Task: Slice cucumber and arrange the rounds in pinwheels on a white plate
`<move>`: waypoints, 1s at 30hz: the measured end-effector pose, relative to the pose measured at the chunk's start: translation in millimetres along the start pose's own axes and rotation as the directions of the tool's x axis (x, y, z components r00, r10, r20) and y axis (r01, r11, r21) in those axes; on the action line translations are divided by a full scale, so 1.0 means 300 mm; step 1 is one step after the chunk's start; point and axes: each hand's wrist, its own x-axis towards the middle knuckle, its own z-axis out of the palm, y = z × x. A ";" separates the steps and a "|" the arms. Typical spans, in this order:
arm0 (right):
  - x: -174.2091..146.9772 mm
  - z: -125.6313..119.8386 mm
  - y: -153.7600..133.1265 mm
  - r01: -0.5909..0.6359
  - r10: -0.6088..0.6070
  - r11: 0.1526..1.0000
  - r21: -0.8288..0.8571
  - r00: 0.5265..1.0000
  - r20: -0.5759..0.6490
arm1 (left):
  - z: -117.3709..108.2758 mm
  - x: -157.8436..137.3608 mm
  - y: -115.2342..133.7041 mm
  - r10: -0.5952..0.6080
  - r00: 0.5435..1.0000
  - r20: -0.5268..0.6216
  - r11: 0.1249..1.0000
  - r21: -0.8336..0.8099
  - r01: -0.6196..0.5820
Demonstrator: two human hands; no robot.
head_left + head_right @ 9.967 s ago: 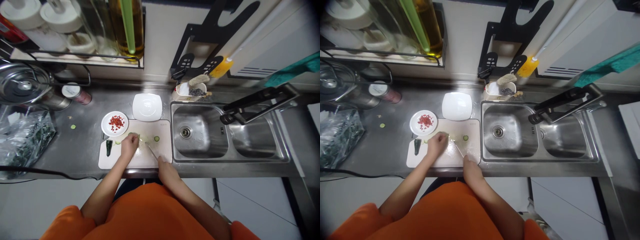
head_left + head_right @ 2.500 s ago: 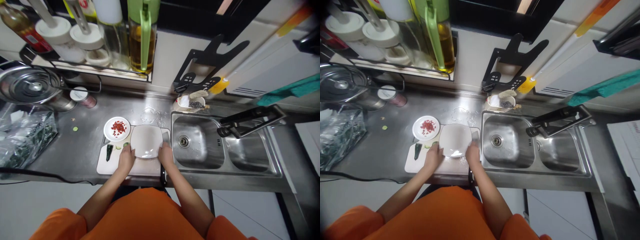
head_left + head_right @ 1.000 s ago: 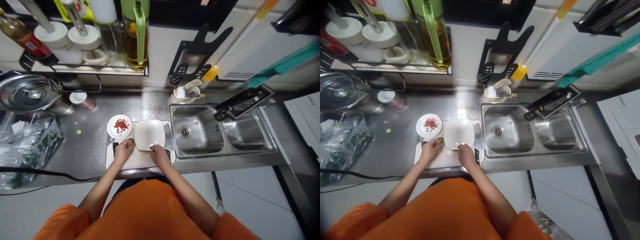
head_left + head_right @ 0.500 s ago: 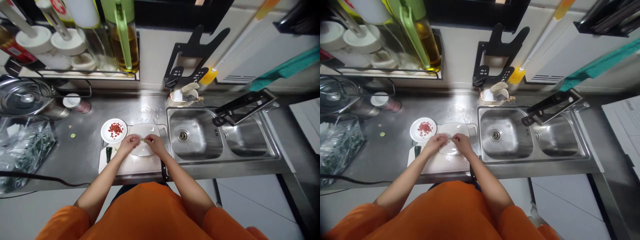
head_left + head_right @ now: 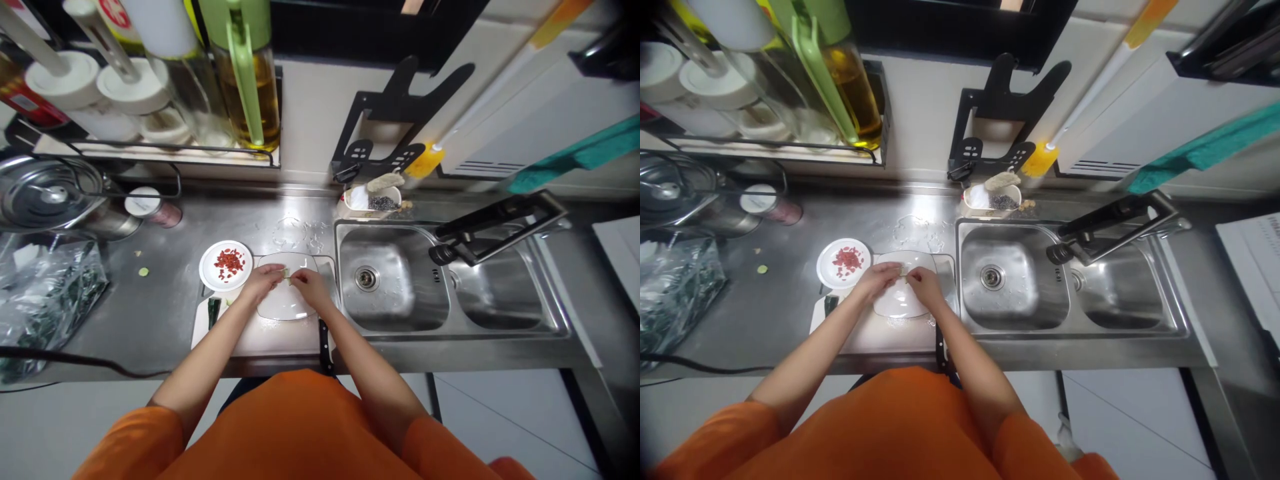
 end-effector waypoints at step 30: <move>0.087 0.078 -0.055 -0.223 0.171 0.788 -0.573 0.975 -0.144 | -0.001 0.073 0.018 0.668 0.735 0.115 0.314 0.852 -0.419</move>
